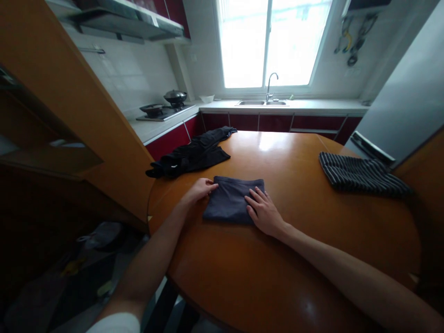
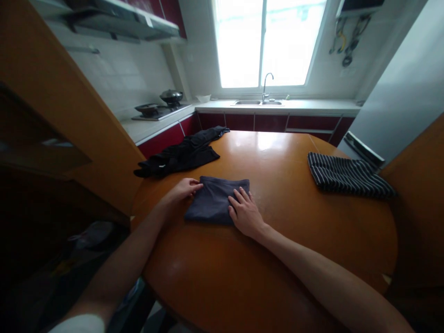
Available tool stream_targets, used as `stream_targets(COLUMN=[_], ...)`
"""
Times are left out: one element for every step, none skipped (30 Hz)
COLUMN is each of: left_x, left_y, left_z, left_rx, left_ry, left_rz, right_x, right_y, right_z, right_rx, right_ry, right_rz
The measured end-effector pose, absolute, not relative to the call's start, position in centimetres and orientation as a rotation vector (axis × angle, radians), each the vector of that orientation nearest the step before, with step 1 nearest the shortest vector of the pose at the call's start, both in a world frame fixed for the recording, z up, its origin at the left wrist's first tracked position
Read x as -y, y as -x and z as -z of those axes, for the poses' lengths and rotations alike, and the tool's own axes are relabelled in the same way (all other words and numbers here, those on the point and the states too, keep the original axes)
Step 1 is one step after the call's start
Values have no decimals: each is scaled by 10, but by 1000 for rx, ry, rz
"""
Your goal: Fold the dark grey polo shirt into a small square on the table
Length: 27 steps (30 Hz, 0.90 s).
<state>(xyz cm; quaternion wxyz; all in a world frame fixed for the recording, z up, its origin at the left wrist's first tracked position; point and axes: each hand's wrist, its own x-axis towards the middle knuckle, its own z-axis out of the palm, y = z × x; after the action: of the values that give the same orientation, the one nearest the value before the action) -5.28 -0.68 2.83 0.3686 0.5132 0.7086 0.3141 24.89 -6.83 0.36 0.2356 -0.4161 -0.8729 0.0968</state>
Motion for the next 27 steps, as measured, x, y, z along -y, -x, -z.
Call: stream_targets(left_x=[7, 9, 11, 14, 17, 21, 25, 29, 33, 36, 38, 39, 39, 39, 38, 37, 37, 36, 35, 34, 34, 33, 33, 33, 33, 34, 34], left_y=[51, 49, 46, 43, 40, 37, 34, 31, 29, 28, 26, 26, 25, 24, 24, 23, 23, 23, 24, 25, 26, 27, 28, 29, 30, 30, 31], left_z=[-29, -31, -33, -36, -39, -43, -47, -50, -53, -55, -56, -56, -55, -54, -52, -50, -48, -47, -46, -45, -44, -44, -44, -43, -43, -43, -43], left_rx=[-1842, -1846, -1834, -1807, -1769, -1724, -1682, -1646, -1608, -1569, -1539, -1516, -1498, -1482, -1466, -1451, -1443, -1446, -1464, -1494, -1537, -1585, -1628, -1660, -1681, -1686, -1675], left_ry=[-1271, -1217, -1161, -1110, -1077, -1065, -1070, -1088, -1112, -1134, -1146, -1150, -1150, -1151, -1154, -1163, -1180, -1208, -1248, -1298, -1350, -1396, -1431, -1452, -1457, -1451, -1439], left_rz=[-811, -822, -836, -848, -858, -863, -866, -869, -869, -872, -882, -901, -930, -959, -982, -999, -1009, -1009, -1008, -1006, -1002, -993, -978, -961, -939, -916, -894], right_x=[68, 69, 69, 69, 69, 69, 69, 68, 68, 67, 67, 66, 66, 66, 65, 65, 64, 62, 60, 57, 52, 48, 42, 37, 32, 27, 24], right_y=[-249, -249, -248, -248, -248, -248, -248, -248, -248, -248, -248, -248, -248, -248, -248, -248, -248, -248, -248, -250, -251, -254, -256, -259, -262, -265, -267], right_z=[-4, -4, -3, -3, -3, -3, -2, -2, -1, -1, 0, 1, 2, 2, 3, 4, 5, 5, 5, 5, 5, 4, 3, 1, -1, -3, -6], right_rx=[2394, 2393, 2392, 2391, 2391, 2390, 2389, 2386, 2381, 2375, 2367, 2358, 2349, 2340, 2329, 2314, 2292, 2255, 2201, 2134, 2062, 1987, 1914, 1844, 1782, 1723, 1663], right_ry=[1144, 1147, 1150, 1152, 1153, 1155, 1155, 1154, 1154, 1155, 1156, 1157, 1158, 1157, 1154, 1146, 1137, 1130, 1130, 1138, 1153, 1173, 1198, 1227, 1260, 1297, 1339], right_rz=[-258, -252, -246, -243, -241, -242, -244, -248, -254, -260, -268, -275, -285, -296, -310, -330, -355, -384, -416, -449, -480, -510, -543, -584, -646, -731, -834])
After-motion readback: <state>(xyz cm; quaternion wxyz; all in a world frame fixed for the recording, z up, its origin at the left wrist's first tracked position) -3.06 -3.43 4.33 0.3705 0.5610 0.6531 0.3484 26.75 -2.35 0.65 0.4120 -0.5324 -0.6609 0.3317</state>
